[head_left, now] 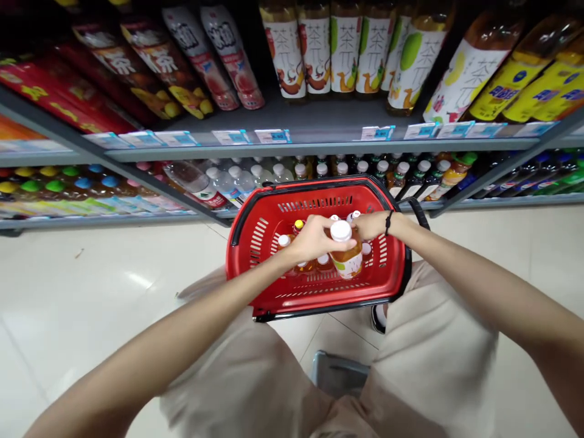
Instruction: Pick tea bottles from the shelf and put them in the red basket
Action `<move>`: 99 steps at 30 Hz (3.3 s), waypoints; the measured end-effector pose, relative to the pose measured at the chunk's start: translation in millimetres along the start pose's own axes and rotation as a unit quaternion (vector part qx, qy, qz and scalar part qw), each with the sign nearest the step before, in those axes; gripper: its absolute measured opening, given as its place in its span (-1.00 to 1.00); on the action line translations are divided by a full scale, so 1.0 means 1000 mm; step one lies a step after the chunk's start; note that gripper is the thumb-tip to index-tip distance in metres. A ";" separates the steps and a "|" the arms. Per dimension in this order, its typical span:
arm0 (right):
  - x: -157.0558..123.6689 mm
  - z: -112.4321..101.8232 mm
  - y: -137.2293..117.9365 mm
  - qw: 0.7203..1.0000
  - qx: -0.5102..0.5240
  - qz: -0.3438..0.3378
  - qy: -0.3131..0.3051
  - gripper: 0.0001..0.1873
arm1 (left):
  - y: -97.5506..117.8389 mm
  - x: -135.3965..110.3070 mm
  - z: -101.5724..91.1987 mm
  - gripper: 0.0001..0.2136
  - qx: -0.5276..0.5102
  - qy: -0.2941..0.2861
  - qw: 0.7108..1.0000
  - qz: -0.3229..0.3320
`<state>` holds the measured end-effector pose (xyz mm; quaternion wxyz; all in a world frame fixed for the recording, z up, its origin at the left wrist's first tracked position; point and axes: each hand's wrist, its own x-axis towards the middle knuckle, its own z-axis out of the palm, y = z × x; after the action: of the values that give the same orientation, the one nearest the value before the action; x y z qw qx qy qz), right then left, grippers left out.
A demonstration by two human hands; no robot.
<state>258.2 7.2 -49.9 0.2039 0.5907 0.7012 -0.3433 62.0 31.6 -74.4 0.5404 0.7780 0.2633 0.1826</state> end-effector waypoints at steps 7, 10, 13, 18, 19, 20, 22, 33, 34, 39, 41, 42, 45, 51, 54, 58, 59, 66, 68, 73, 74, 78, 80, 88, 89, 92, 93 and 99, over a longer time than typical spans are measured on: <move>-0.005 -0.004 0.009 0.997 -0.055 0.032 -0.033 -0.72 | -0.038 0.007 0.034 -0.44 0.022 -0.097 0.995 0.000; -0.003 -0.004 0.013 0.998 -0.047 0.025 -0.019 -0.69 | -0.047 0.006 0.043 -0.40 0.018 -0.125 0.992 0.001; -0.001 -0.006 0.014 0.999 -0.037 0.018 -0.016 -0.68 | -0.052 0.006 0.052 -0.41 0.042 -0.172 0.984 0.023; 0.002 -0.004 0.011 1.000 -0.014 0.015 -0.011 -0.73 | -0.055 0.008 0.063 -0.41 0.110 -0.249 0.961 0.053; 0.002 -0.003 0.011 1.000 -0.007 0.013 -0.009 -0.74 | -0.055 0.009 0.064 -0.44 0.118 -0.253 0.959 0.051; 0.002 -0.002 0.011 1.000 0.000 0.010 -0.006 -0.74 | -0.056 0.009 0.065 -0.46 0.127 -0.255 0.957 0.047; 0.003 0.000 0.011 1.000 0.010 0.006 0.000 -0.75 | -0.060 0.009 0.066 -0.48 0.146 -0.258 0.954 0.036; 0.005 0.001 0.002 1.000 0.011 -0.011 0.019 -0.63 | -0.092 0.002 0.073 -0.45 0.217 -0.281 0.935 0.002; 0.005 0.001 0.001 1.000 0.006 -0.009 0.018 -0.63 | -0.093 0.001 0.073 -0.47 0.220 -0.283 0.934 0.006; 0.006 0.000 -0.003 1.000 -0.016 0.005 0.005 -0.62 | -0.085 0.003 0.072 -0.55 0.261 -0.291 0.921 0.012; 0.005 0.000 -0.004 1.000 -0.024 0.010 -0.002 -0.60 | -0.076 0.008 0.066 -0.48 0.294 -0.314 0.903 0.005; 0.004 0.000 -0.005 1.000 -0.028 0.011 -0.005 -0.59 | -0.071 0.012 0.061 -0.44 0.301 -0.329 0.895 0.004; 0.000 0.001 -0.007 0.999 -0.047 0.010 -0.021 -0.55 | -0.061 0.024 0.038 -0.43 0.248 -0.357 0.901 -0.017; -0.005 0.014 -0.019 0.994 -0.097 -0.014 -0.048 -0.52 | -0.071 0.027 -0.003 -0.68 0.195 -0.311 0.913 -0.176; -0.002 0.017 -0.027 0.992 -0.113 -0.020 -0.056 -0.54 | -0.076 0.013 0.006 -0.70 0.198 -0.356 0.883 -0.234; 0.006 0.016 -0.030 0.990 -0.132 -0.014 -0.047 -0.56 | -0.073 -0.001 0.038 -0.58 0.178 -0.386 0.861 -0.278; 0.008 0.016 -0.030 0.990 -0.135 -0.013 -0.046 -0.56 | -0.072 -0.001 0.046 -0.58 0.181 -0.381 0.861 -0.282; 0.016 0.023 -0.031 0.988 -0.146 -0.002 -0.044 -0.57 | -0.075 0.000 0.069 -0.65 0.294 -0.328 0.868 -0.228; 0.015 0.025 -0.032 0.988 -0.148 0.002 -0.044 -0.57 | -0.078 -0.002 0.074 -0.66 0.330 -0.309 0.864 -0.222; 0.015 0.025 -0.028 0.987 -0.152 0.008 -0.046 -0.54 | -0.083 -0.004 0.084 -0.57 0.358 -0.289 0.857 -0.231; 0.016 0.026 -0.028 0.987 -0.155 0.009 -0.046 -0.53 | -0.084 -0.003 0.085 -0.59 0.357 -0.288 0.857 -0.236; 0.020 0.033 -0.028 0.983 -0.174 -0.007 -0.066 -0.60 | -0.089 0.003 0.082 -0.62 0.293 -0.329 0.857 -0.267; 0.023 0.041 -0.032 0.979 -0.185 -0.016 -0.088 -0.62 | -0.092 0.005 0.079 -0.61 0.242 -0.360 0.855 -0.283; 0.042 0.091 -0.043 0.970 -0.201 -0.052 -0.131 -0.52 | -0.099 0.000 0.074 -0.82 0.182 -0.364 0.873 -0.270; 0.044 0.097 -0.042 0.970 -0.202 -0.061 -0.123 -0.54 | -0.099 0.000 0.074 -0.83 0.185 -0.363 0.873 -0.268; 0.049 0.109 -0.037 0.969 -0.204 -0.087 -0.107 -0.67 | -0.097 0.000 0.073 -0.83 0.198 -0.359 0.872 -0.267; 0.051 0.112 -0.036 0.969 -0.206 -0.093 -0.103 -0.71 | -0.096 -0.001 0.073 -0.82 0.202 -0.355 0.873 -0.267; 0.061 0.117 -0.038 0.963 -0.223 -0.107 -0.110 -0.85 | -0.088 -0.005 0.069 -0.79 0.235 -0.336 0.872 -0.269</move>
<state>193.7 -37.3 -162.6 0.3685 0.4100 0.7924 -0.2611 78.4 1.2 -181.5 0.4260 0.7953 0.3005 -0.3094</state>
